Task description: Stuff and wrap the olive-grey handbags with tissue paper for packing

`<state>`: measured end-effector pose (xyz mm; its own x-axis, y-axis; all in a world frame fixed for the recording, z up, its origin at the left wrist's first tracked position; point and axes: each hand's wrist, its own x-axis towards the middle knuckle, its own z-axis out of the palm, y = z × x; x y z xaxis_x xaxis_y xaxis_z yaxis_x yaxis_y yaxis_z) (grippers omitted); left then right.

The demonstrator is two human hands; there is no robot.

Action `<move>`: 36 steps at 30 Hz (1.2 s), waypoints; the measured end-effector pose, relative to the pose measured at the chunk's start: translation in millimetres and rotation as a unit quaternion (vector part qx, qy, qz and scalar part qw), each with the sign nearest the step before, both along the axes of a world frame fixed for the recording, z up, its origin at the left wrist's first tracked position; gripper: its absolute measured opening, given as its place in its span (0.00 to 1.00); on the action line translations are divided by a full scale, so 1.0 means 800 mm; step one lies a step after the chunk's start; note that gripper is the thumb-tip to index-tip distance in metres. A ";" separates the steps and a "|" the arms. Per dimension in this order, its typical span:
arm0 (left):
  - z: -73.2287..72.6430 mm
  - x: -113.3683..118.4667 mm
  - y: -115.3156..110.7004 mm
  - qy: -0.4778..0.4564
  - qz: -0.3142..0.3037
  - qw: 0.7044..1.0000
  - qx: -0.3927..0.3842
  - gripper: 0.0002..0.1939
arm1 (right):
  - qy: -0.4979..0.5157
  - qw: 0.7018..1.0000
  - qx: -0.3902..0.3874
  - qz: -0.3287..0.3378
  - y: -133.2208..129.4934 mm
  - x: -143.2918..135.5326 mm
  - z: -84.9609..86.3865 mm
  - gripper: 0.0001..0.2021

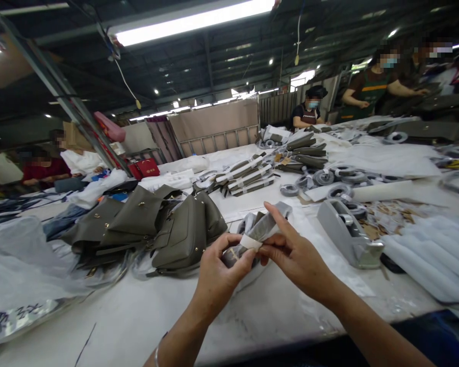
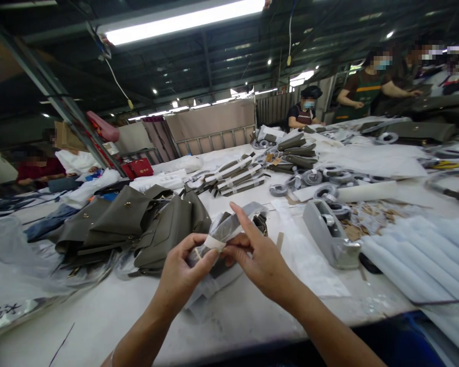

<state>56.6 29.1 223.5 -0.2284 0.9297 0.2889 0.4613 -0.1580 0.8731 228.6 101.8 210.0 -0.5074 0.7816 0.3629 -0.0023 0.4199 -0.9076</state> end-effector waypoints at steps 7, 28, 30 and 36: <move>-0.002 0.004 -0.001 0.029 0.015 0.999 -0.014 0.12 | -0.062 0.984 0.161 -0.033 -0.006 0.006 -0.007 0.35; -0.011 0.020 -0.004 0.053 0.003 0.999 0.010 0.09 | -0.151 0.946 0.218 -0.183 -0.002 -0.017 -0.018 0.43; -0.010 0.019 -0.004 0.055 0.008 0.998 0.002 0.09 | -0.149 0.958 0.181 -0.165 -0.004 -0.013 -0.014 0.42; -0.008 0.011 -0.002 0.036 0.058 0.997 0.024 0.16 | 0.127 0.984 -0.112 0.060 -0.026 -0.002 -0.004 0.40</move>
<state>65.7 27.3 217.0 -0.3115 0.8826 0.3521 0.5398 -0.1406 0.8300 226.9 80.9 206.9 -0.5154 0.7969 0.3153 -0.2780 0.1926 -0.9411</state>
